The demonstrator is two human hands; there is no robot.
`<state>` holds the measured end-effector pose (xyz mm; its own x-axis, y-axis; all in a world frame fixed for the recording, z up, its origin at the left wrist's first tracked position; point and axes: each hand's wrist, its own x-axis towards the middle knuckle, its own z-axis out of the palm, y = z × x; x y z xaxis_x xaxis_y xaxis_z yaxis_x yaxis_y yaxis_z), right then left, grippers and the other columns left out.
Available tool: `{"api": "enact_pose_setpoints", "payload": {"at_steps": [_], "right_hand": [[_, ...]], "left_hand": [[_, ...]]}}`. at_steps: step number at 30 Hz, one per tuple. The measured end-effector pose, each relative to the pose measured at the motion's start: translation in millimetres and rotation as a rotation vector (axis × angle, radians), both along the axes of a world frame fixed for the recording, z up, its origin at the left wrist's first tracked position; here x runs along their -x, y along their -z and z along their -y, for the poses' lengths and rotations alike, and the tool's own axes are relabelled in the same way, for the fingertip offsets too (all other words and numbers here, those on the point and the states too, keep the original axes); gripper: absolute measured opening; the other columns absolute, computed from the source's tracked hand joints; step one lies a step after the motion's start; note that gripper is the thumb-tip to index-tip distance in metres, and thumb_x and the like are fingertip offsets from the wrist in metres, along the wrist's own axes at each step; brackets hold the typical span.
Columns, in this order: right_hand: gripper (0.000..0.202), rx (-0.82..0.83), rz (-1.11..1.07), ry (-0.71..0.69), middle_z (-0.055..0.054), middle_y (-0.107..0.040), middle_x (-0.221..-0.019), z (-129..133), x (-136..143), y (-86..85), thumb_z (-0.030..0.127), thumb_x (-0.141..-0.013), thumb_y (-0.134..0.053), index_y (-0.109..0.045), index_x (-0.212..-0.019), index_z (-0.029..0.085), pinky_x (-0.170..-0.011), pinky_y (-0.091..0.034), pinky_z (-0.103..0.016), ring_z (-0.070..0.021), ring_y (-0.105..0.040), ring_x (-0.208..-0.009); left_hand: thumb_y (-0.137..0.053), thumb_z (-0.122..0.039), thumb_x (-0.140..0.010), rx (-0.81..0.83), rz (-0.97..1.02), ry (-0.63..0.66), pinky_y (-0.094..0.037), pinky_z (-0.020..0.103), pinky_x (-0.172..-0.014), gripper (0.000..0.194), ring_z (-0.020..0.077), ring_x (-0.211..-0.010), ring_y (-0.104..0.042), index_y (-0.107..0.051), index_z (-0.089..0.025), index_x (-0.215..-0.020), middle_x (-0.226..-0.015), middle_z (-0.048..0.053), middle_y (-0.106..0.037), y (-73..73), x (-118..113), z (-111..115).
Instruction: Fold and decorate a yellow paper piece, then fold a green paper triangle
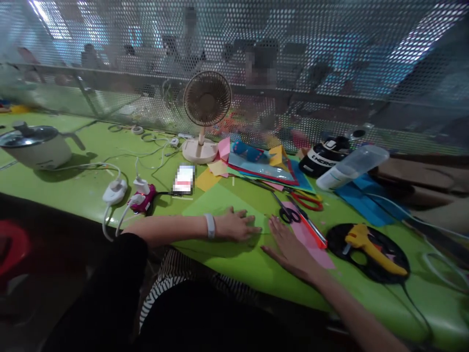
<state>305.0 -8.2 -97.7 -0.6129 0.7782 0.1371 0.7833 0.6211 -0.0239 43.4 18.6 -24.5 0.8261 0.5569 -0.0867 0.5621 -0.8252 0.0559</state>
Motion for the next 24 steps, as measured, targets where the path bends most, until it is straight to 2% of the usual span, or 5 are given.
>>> {"api": "enact_pose_setpoints", "payload": {"at_steps": [2, 5, 11, 15, 24], "right_hand": [[0.090, -0.001, 0.001, -0.009, -0.018, -0.006, -0.161, 0, 0, -1.5, 0.056, -0.095, -0.037, 0.020, -0.152, 0.016, -0.115, -0.031, -0.054, -0.0331, -0.015, -0.147], [0.090, 0.011, 0.004, -0.017, -0.018, -0.005, -0.161, 1, 0, -4.2, 0.055, -0.095, -0.038, 0.020, -0.152, 0.016, -0.115, -0.030, -0.054, -0.0334, -0.015, -0.146], [0.091, 0.000, 0.005, -0.008, -0.018, -0.006, -0.161, 2, -1, -3.5, 0.056, -0.095, -0.039, 0.019, -0.152, 0.017, -0.114, -0.031, -0.055, -0.0342, -0.017, -0.146], [0.091, 0.002, 0.011, 0.013, -0.017, -0.007, -0.161, 3, 0, -2.7, 0.056, -0.095, -0.038, 0.021, -0.152, 0.017, -0.115, -0.031, -0.053, -0.0329, -0.017, -0.146], [0.091, 0.078, 0.029, 0.066, -0.012, 0.002, -0.161, 8, -16, -9.7, 0.059, -0.093, -0.039, 0.017, -0.153, 0.018, -0.116, -0.030, -0.052, -0.0339, -0.016, -0.145]], "left_hand": [[-0.039, -0.052, -0.095, 0.016, 0.022, -0.039, -0.036, 0.075, -0.093, 0.057, 0.0457, -0.134, -0.037, -0.039, -0.028, -0.146, -0.152, 0.016, -0.038, 3.2, -16, 6], [-0.036, -0.054, -0.095, -0.001, 0.043, -0.081, -0.031, 0.078, -0.094, 0.062, 0.0490, -0.135, -0.032, -0.034, -0.023, -0.149, -0.155, 0.016, -0.032, 6.8, -29, 14], [-0.030, -0.054, -0.097, -0.039, 0.085, -0.123, -0.027, 0.075, -0.099, 0.064, 0.0471, -0.138, -0.028, -0.034, -0.017, -0.149, -0.156, 0.017, -0.030, 15.3, -24, 30], [-0.029, -0.064, -0.095, -0.071, 0.120, -0.145, -0.025, 0.071, -0.104, 0.074, 0.0442, -0.140, -0.027, -0.034, -0.014, -0.148, -0.155, 0.019, -0.030, 18.9, 3, 45], [-0.027, -0.067, -0.094, -0.020, 0.117, -0.182, -0.013, 0.056, -0.117, 0.080, 0.0314, -0.146, -0.022, -0.029, -0.010, -0.150, -0.156, 0.019, -0.026, 4.2, 110, 83]]}}
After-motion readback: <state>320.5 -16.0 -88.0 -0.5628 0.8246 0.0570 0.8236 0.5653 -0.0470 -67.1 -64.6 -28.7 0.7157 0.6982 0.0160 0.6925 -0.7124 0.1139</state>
